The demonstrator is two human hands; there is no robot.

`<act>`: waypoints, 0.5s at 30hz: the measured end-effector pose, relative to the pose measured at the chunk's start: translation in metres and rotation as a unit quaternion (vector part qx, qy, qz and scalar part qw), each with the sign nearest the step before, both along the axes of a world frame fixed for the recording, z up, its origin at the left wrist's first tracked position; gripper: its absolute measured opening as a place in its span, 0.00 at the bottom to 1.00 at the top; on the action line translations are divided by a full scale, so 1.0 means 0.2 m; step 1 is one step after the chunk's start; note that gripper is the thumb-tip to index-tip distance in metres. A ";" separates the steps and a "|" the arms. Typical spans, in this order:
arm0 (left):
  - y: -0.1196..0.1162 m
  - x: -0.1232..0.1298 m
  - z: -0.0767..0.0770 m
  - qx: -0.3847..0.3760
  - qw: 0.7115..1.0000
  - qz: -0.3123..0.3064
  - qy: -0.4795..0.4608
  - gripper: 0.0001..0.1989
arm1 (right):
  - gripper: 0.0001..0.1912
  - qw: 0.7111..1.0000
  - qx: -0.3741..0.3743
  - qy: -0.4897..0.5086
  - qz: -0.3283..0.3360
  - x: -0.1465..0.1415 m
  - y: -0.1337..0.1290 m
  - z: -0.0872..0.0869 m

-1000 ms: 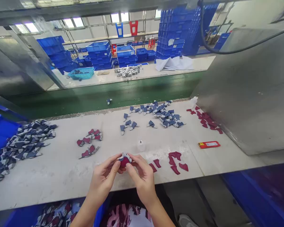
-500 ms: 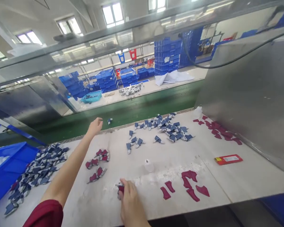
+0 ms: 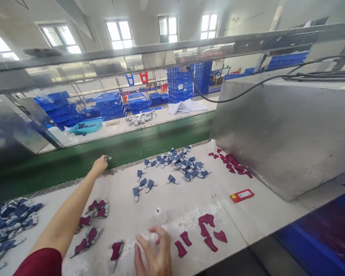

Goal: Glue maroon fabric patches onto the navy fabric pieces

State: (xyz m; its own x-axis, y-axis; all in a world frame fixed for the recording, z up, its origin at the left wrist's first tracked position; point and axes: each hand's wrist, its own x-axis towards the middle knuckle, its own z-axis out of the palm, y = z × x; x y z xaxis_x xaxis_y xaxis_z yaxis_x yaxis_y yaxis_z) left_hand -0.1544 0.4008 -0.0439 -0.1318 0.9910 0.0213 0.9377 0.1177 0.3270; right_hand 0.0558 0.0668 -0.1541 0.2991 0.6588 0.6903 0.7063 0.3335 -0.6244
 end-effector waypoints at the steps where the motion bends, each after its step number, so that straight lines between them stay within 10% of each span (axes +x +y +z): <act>1: -0.03 0.02 0.01 -0.005 1.000 -0.010 -0.020 0.16 | 0.12 1.000 -0.005 -0.005 -0.022 0.06 0.00 0.03; 5: -0.32 0.12 0.00 -0.038 0.991 -0.071 -0.104 0.19 | 0.14 0.995 -0.089 -0.038 -0.026 0.21 0.03 0.09; 11: -1.21 0.37 -0.11 -0.085 0.937 -0.217 -0.259 0.22 | 0.18 0.994 -0.095 -0.054 0.007 0.25 0.06 0.06; 15: -1.56 0.54 -0.26 -0.081 0.930 -0.169 -0.316 0.19 | 0.18 0.999 -0.024 0.041 0.018 0.30 -0.01 0.02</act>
